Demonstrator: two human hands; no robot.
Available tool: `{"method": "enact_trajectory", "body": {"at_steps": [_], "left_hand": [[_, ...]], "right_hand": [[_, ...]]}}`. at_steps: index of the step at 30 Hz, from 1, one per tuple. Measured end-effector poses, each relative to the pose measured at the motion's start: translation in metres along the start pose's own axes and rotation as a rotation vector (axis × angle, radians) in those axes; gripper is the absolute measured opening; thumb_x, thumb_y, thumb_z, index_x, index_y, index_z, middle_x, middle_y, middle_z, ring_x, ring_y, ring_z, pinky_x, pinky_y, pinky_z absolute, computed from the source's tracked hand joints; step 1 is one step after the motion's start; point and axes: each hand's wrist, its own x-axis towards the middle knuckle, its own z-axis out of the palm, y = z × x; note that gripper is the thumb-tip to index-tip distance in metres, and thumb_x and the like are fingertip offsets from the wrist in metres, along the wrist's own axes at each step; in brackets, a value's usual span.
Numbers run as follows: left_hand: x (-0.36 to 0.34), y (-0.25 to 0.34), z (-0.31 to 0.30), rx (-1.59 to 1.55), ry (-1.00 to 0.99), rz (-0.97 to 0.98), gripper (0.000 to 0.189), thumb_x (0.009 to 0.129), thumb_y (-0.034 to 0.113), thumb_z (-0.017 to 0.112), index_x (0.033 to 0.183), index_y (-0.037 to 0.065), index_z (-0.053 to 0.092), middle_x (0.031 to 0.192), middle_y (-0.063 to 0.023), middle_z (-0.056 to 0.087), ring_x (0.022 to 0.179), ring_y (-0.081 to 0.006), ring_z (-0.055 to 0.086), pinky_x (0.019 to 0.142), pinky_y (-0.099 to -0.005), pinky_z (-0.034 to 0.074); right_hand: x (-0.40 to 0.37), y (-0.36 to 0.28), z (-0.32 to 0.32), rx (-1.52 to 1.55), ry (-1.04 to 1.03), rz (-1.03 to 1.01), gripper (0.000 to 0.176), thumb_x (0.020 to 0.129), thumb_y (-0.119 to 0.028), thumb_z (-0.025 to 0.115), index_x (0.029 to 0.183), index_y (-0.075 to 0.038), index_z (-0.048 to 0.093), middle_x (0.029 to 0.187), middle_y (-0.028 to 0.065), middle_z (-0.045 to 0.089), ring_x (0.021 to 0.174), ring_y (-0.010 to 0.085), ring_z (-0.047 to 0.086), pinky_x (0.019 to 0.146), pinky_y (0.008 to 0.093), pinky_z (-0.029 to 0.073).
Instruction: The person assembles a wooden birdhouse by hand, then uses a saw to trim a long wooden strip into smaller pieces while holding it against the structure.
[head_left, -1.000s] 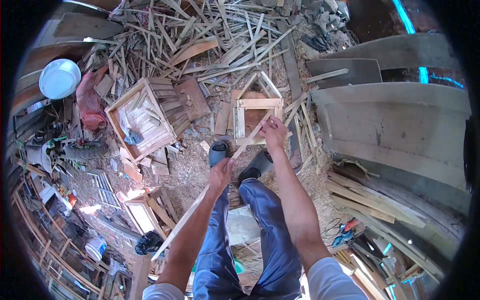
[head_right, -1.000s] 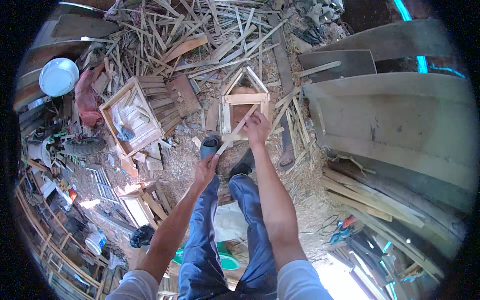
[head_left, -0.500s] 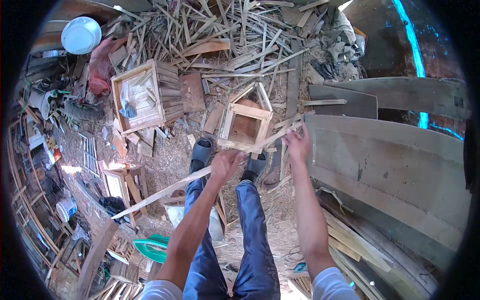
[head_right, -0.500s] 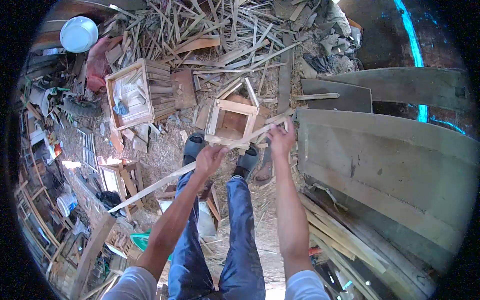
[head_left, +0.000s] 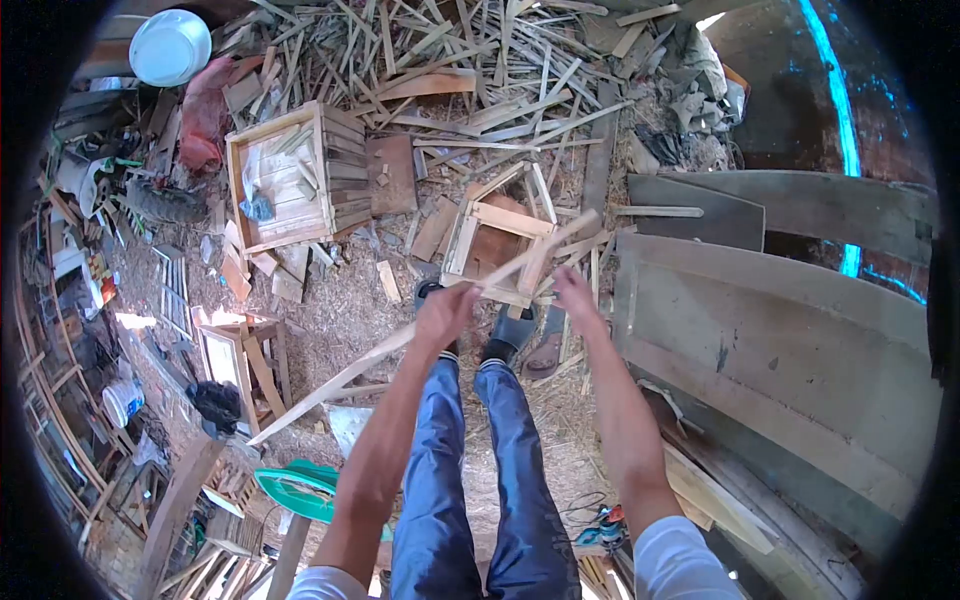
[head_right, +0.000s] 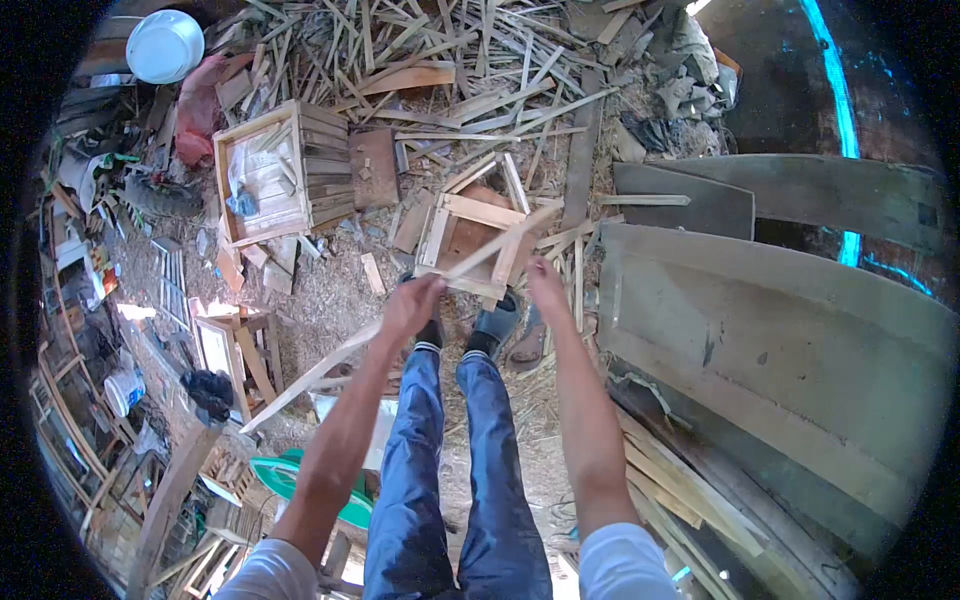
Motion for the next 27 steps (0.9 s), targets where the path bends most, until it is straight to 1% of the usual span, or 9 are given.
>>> {"method": "enact_trajectory", "body": {"at_steps": [4, 7, 12, 13, 16, 17, 20, 24, 27], "left_hand": [[0.021, -0.042, -0.027, -0.041, 0.112, 0.088, 0.034, 0.095, 0.037, 0.053, 0.101, 0.006, 0.068, 0.063, -0.0158, 0.060, 0.058, -0.0278, 0.061, 0.058, -0.0356, 0.046], [0.020, -0.025, -0.052, -0.141, 0.133, 0.066, 0.035, 0.095, 0.034, 0.055, 0.102, 0.002, 0.066, 0.058, -0.0102, 0.050, 0.057, -0.0124, 0.047, 0.055, -0.0310, 0.041], [0.016, -0.024, -0.068, -0.033, 0.117, 0.087, 0.035, 0.095, 0.035, 0.055, 0.104, 0.003, 0.067, 0.061, -0.0108, 0.054, 0.058, -0.0132, 0.049, 0.056, -0.0312, 0.042], [0.014, -0.026, -0.066, -0.002, 0.124, 0.102, 0.035, 0.094, 0.034, 0.055, 0.105, 0.003, 0.067, 0.061, -0.0109, 0.055, 0.058, -0.0131, 0.049, 0.057, -0.0311, 0.042], [0.004, -0.024, -0.059, -0.114, 0.158, 0.110, 0.034, 0.094, 0.034, 0.056, 0.106, 0.004, 0.067, 0.062, -0.0122, 0.056, 0.058, -0.0131, 0.051, 0.057, -0.0312, 0.043], [0.000, -0.024, -0.062, -0.073, 0.045, 0.018, 0.035, 0.094, 0.034, 0.057, 0.107, 0.004, 0.067, 0.061, -0.0115, 0.055, 0.056, -0.0129, 0.049, 0.055, -0.0309, 0.042], [-0.006, -0.029, -0.057, -0.062, 0.129, 0.084, 0.035, 0.094, 0.035, 0.056, 0.107, 0.003, 0.067, 0.059, -0.0094, 0.052, 0.053, -0.0123, 0.044, 0.051, -0.0311, 0.038], [0.000, -0.027, -0.062, -0.013, 0.051, 0.043, 0.036, 0.095, 0.037, 0.054, 0.103, 0.005, 0.068, 0.058, -0.0081, 0.051, 0.055, -0.0106, 0.046, 0.050, -0.0304, 0.037], [0.006, -0.032, -0.053, -0.009, 0.099, 0.043, 0.031, 0.095, 0.032, 0.053, 0.099, 0.005, 0.067, 0.057, -0.0136, 0.051, 0.050, -0.0215, 0.049, 0.050, -0.0351, 0.039]], "right_hand": [[0.024, 0.016, 0.069, -0.093, 0.120, -0.081, 0.054, 0.087, -0.035, 0.064, 0.125, 0.000, 0.050, 0.116, 0.0166, 0.059, 0.107, 0.0235, 0.056, 0.089, 0.0370, 0.045], [0.018, 0.030, 0.073, 0.031, 0.099, -0.129, 0.052, 0.083, -0.034, 0.070, 0.117, 0.003, 0.057, 0.109, 0.0177, 0.063, 0.099, 0.0208, 0.060, 0.085, 0.0342, 0.046], [-0.022, -0.002, 0.074, 0.090, -0.030, -0.292, 0.041, 0.086, -0.026, 0.069, 0.111, 0.004, 0.058, 0.094, 0.0081, 0.068, 0.080, 0.0171, 0.063, 0.075, 0.0328, 0.050], [-0.026, 0.003, 0.078, -0.047, 0.143, -0.289, 0.044, 0.081, -0.030, 0.073, 0.103, 0.005, 0.060, 0.088, 0.0084, 0.070, 0.076, 0.0181, 0.066, 0.072, 0.0333, 0.052], [-0.052, -0.026, 0.103, -0.363, 0.470, -0.196, 0.046, 0.076, -0.035, 0.076, 0.097, 0.004, 0.063, 0.085, 0.0121, 0.071, 0.077, 0.0209, 0.069, 0.071, 0.0344, 0.052], [-0.048, -0.029, 0.111, -0.396, 0.513, -0.131, 0.048, 0.075, -0.042, 0.074, 0.095, 0.000, 0.063, 0.085, 0.0169, 0.069, 0.081, 0.0339, 0.067, 0.074, 0.0427, 0.051], [-0.020, -0.024, 0.134, -0.351, 0.606, -0.206, 0.047, 0.074, -0.041, 0.074, 0.095, 0.000, 0.063, 0.088, 0.0193, 0.068, 0.085, 0.0355, 0.066, 0.077, 0.0430, 0.051], [0.005, -0.017, 0.160, -0.274, 0.511, -0.189, 0.045, 0.076, -0.034, 0.072, 0.102, 0.000, 0.059, 0.093, 0.0209, 0.067, 0.088, 0.0378, 0.064, 0.079, 0.0455, 0.049], [0.022, 0.001, 0.179, -0.299, 0.550, -0.275, 0.043, 0.078, -0.024, 0.071, 0.110, 0.000, 0.054, 0.091, 0.0199, 0.067, 0.087, 0.0346, 0.066, 0.075, 0.0434, 0.051]]}}
